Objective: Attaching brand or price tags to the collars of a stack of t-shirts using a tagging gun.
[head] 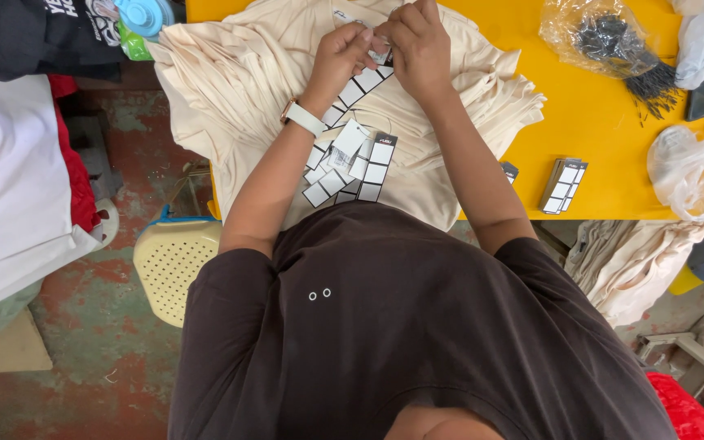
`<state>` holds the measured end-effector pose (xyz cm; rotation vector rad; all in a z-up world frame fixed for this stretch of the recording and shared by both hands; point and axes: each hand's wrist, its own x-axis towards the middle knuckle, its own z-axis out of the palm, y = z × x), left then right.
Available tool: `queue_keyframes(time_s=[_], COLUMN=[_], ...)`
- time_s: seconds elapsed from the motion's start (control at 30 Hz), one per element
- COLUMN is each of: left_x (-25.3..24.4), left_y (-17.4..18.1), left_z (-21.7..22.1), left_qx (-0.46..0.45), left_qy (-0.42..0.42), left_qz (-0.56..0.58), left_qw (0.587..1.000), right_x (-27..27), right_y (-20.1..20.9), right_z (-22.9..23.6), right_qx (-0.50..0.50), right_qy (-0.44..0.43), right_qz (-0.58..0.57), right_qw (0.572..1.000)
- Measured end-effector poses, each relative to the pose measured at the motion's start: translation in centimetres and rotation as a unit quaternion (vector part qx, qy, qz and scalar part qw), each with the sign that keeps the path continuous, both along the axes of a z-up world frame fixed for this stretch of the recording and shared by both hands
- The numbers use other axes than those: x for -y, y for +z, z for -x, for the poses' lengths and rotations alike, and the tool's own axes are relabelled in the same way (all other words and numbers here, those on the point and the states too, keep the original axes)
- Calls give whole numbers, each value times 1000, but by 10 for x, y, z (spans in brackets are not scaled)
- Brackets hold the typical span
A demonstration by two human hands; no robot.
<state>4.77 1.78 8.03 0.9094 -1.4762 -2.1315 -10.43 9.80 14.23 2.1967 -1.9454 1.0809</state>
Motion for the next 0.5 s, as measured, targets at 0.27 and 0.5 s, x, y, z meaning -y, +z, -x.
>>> queue_keyframes(time_s=[0.27, 0.5], left_x=[-2, -11], left_y=[-34, -58], left_z=[-1, 0], left_qx=[39, 67], left_qy=[-41, 56], left_qz=[-5, 241], left_qw=[998, 967], right_x=[-7, -37], right_y=[-23, -178], right_z=[-5, 75], right_qx=[87, 175], right_qy=[10, -169], right_qz=[-27, -19], right_qw=[996, 970])
